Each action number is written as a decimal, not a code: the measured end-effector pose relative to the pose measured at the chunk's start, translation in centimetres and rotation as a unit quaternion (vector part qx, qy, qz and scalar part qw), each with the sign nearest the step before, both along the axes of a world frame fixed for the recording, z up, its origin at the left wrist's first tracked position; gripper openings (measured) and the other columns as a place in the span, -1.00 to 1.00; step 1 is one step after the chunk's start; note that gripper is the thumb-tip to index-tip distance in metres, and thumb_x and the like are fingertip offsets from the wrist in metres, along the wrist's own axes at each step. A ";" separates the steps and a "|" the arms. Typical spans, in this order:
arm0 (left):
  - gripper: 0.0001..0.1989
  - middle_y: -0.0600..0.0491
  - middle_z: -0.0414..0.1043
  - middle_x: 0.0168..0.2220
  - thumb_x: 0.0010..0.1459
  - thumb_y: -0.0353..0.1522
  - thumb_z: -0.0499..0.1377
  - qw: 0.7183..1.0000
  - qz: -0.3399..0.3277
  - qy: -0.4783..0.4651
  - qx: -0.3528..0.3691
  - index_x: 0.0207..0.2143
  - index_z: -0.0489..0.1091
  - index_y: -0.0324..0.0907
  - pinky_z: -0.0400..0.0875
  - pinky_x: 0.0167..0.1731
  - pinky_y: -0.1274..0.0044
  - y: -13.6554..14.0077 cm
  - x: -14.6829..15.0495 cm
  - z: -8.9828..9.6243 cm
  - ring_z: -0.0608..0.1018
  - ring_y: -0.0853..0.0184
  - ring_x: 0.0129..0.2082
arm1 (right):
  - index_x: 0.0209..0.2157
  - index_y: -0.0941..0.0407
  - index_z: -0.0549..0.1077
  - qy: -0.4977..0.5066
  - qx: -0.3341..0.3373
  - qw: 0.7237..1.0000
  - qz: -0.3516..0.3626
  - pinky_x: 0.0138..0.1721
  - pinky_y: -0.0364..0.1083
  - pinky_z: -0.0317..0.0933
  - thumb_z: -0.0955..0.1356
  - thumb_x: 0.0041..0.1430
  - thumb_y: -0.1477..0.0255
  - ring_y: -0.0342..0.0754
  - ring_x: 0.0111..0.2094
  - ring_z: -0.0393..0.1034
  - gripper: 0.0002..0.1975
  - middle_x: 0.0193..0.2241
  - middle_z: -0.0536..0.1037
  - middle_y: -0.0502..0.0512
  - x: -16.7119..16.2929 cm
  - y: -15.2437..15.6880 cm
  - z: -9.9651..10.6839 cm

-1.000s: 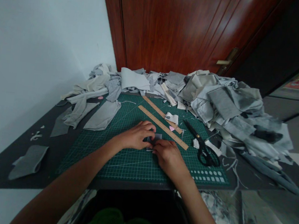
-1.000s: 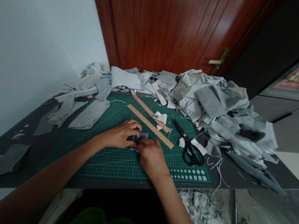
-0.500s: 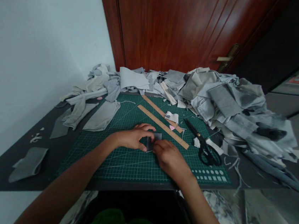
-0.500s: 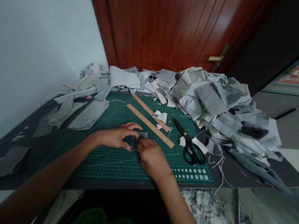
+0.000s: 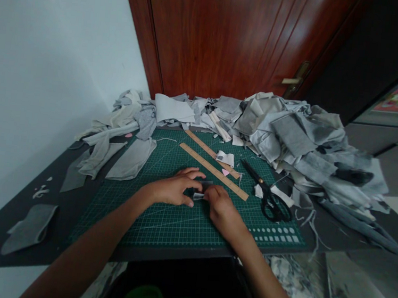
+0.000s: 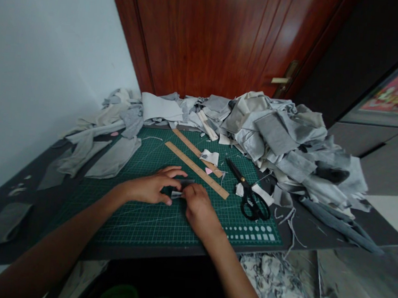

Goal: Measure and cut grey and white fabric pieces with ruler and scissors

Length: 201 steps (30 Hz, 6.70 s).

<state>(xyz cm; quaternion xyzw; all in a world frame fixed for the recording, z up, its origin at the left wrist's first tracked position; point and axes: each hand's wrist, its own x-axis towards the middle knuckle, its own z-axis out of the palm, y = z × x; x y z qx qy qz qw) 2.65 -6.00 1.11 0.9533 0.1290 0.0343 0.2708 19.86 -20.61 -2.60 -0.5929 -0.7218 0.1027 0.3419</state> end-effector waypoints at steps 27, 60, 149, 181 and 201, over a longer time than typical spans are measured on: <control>-0.56 0.06 0.43 -0.51 -0.04 -0.02 0.41 0.759 0.273 -0.268 -0.528 -0.44 0.55 -0.25 0.28 -0.40 0.51 -5.2 3.9 -1.7 0.41 0.34 -0.47 | -0.47 0.12 0.44 0.552 0.001 0.825 -0.121 -0.42 -0.14 0.04 0.41 0.20 0.11 -0.14 -0.49 0.13 -0.63 -0.56 0.32 -0.11 -0.6 0.4 0.4; -0.49 0.18 0.28 -0.56 -0.13 -0.04 0.46 0.720 0.338 -0.353 -0.493 -0.53 0.29 -0.19 0.32 -0.58 0.62 -6.3 4.6 -1.7 0.34 0.45 -0.55 | -0.40 0.14 0.54 0.473 0.020 0.863 -0.177 -0.44 -0.12 0.21 0.47 0.11 0.20 -0.09 -0.50 0.35 -0.73 -0.53 0.53 -0.03 -1.2 0.7 -0.3; -0.86 0.06 0.39 -0.35 0.12 -0.33 0.33 0.965 0.196 -0.150 0.088 -0.42 0.44 -0.15 0.27 -0.16 0.40 1.2 1.8 -2.9 0.42 0.22 -0.25 | 0.21 0.37 0.36 -0.271 -0.058 0.957 -0.089 0.27 0.14 0.15 0.19 0.38 0.58 0.23 0.29 0.25 -0.57 0.29 0.34 0.44 -4.2 -2.7 -0.5; -0.82 0.00 0.39 -0.25 0.31 -0.46 0.12 0.966 0.093 -0.062 0.232 -0.28 0.53 -0.16 0.38 -0.13 0.38 -2.1 1.9 -1.0 0.40 0.22 -0.15 | 0.14 0.18 0.37 -0.141 -0.075 0.985 -0.063 0.26 0.25 0.00 0.38 0.25 0.08 0.28 0.28 0.16 -0.42 0.27 0.33 0.39 -1.9 -2.0 1.7; -0.65 -0.08 0.40 -0.04 0.29 -0.59 0.02 0.980 0.069 -0.147 0.113 0.03 0.44 -0.21 0.46 -0.01 0.33 -4.3 3.9 -4.1 0.42 0.19 -0.05 | -0.03 0.09 0.56 0.000 -0.179 0.984 0.016 0.15 -0.02 0.22 0.32 0.37 0.41 0.04 0.07 0.46 -0.77 0.03 0.60 0.16 4.4 -3.7 5.1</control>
